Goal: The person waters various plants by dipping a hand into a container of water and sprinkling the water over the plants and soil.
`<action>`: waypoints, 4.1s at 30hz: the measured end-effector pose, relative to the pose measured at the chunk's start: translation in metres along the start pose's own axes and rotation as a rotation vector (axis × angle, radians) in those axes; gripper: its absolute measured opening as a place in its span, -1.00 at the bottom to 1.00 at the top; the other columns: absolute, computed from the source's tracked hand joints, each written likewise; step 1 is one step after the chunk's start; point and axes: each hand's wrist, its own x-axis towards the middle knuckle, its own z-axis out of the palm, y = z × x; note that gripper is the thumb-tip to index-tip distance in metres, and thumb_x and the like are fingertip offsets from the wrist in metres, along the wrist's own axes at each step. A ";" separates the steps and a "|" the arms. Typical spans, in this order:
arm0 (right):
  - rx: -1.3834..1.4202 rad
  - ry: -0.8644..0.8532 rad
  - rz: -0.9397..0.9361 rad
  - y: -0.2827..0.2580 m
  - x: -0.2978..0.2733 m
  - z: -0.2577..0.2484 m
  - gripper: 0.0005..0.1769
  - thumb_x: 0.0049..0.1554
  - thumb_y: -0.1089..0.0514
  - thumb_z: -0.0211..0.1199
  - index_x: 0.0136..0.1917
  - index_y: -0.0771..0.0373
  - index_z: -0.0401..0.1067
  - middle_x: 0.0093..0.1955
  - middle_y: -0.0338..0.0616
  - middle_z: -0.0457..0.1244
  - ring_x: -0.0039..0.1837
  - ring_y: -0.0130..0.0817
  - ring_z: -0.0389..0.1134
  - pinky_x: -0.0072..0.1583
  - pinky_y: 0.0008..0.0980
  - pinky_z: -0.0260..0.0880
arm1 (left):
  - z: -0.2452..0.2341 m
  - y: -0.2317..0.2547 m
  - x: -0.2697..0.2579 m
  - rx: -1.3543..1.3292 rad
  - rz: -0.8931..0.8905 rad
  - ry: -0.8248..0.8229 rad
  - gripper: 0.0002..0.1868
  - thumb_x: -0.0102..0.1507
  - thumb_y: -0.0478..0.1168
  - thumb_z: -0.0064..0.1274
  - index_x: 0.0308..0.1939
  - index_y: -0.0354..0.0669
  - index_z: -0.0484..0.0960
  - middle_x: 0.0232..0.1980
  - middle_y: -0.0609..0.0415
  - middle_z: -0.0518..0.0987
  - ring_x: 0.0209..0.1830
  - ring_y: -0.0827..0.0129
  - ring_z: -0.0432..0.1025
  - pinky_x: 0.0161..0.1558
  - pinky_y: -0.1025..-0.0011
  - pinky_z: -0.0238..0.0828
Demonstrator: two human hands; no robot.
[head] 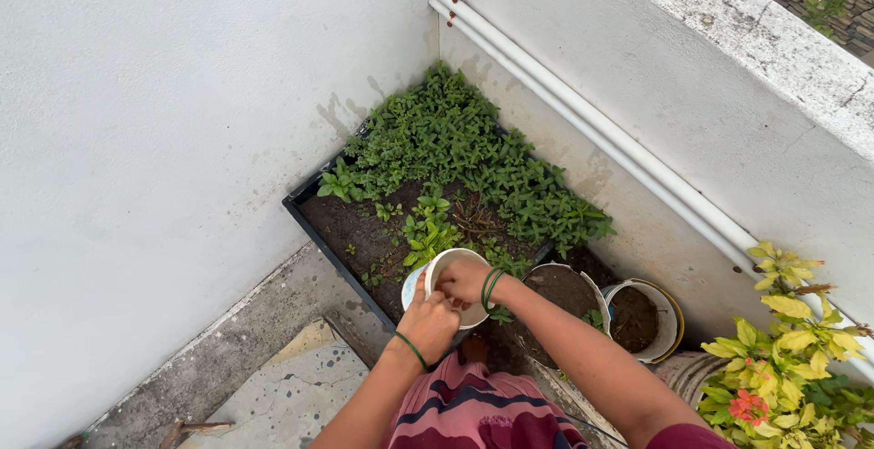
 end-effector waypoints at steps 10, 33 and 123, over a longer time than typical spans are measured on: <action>0.196 -0.084 0.278 0.009 0.042 0.002 -0.77 0.30 0.09 0.06 -0.15 0.21 0.40 -0.34 -0.25 0.19 -0.45 -0.54 0.09 -0.45 -0.50 0.00 | 0.000 -0.017 -0.002 -0.010 -0.023 0.069 -0.84 0.01 -0.33 0.11 -0.37 -0.17 0.76 -0.29 0.03 0.66 -0.01 0.17 0.52 0.48 -0.20 -0.04; -0.098 0.320 0.356 0.098 0.034 -0.088 -0.59 0.29 0.10 0.06 -0.25 0.40 0.50 -0.46 -0.13 0.08 -0.41 -0.31 0.01 -0.26 -0.16 0.11 | 0.070 -0.068 -0.185 -0.230 -0.796 0.124 -0.92 0.01 -0.31 0.25 -0.42 -0.09 0.75 -0.33 0.06 0.67 -0.10 0.15 0.52 0.38 -0.11 0.20; 0.070 1.023 0.362 0.133 -0.136 -0.037 -0.63 0.18 0.22 0.11 0.22 0.20 0.56 -0.25 -0.01 0.47 -0.30 -0.21 0.54 -0.05 -0.22 0.53 | -0.070 -0.320 0.055 -0.805 -1.110 0.480 -0.62 0.39 -0.19 -0.21 -0.30 -0.34 0.67 -0.18 -0.07 0.68 -0.26 0.17 0.53 -0.15 0.19 0.42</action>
